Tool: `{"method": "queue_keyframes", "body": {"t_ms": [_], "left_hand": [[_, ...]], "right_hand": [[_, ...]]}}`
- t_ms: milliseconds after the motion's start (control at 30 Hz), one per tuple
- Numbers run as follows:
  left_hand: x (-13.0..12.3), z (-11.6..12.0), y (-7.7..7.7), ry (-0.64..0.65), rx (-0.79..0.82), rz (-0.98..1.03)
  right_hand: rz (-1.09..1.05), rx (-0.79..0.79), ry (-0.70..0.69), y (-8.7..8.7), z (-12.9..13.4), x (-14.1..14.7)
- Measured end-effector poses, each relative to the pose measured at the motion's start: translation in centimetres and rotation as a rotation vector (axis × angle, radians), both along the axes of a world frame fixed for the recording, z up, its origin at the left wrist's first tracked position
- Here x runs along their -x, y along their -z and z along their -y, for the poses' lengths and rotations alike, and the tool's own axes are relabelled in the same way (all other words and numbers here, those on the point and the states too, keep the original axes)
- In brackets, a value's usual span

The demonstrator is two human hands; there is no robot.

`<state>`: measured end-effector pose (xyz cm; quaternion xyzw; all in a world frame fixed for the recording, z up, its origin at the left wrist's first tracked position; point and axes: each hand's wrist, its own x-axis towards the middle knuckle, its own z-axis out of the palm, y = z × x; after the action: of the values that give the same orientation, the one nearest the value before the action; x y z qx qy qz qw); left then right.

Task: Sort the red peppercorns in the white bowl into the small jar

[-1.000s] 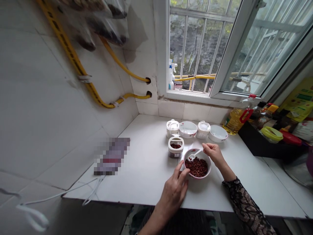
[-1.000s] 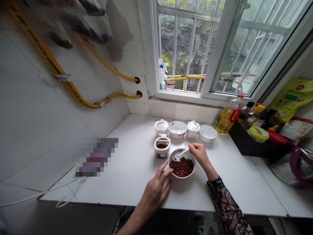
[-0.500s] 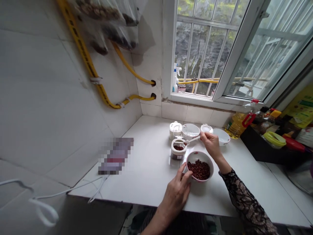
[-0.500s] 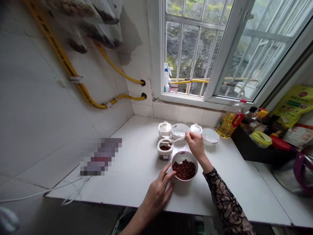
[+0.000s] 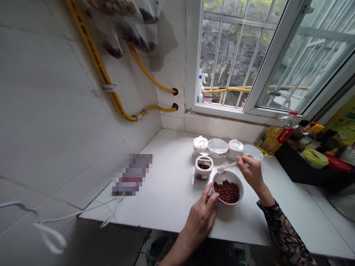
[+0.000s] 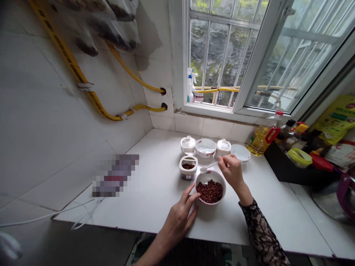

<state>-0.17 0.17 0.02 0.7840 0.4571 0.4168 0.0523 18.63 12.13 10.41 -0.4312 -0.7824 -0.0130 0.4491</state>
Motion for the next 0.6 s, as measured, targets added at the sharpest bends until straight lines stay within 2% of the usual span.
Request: {"method": "queue_keyframes", "body": {"t_ms": [100,267,433,600], "left_hand": [[0.0,0.0,0.0,0.004,0.003,-0.002],[0.1,0.0,0.0,-0.001,-0.002,-0.011],[0.0,0.0,-0.1,-0.004,-0.001,-0.005],[0.0,-0.1,0.0,-0.007,-0.008,-0.006]], "right_hand": [[0.099,0.102,-0.011,1.1,0.3,-1.3],[0.234,0.119,-0.041,2.8,0.6,-0.8],[0.14,0.245,-0.102,3.9,0.7,0.2],[-0.011,0.335,-0.011,4.1,0.6,-0.4]]}}
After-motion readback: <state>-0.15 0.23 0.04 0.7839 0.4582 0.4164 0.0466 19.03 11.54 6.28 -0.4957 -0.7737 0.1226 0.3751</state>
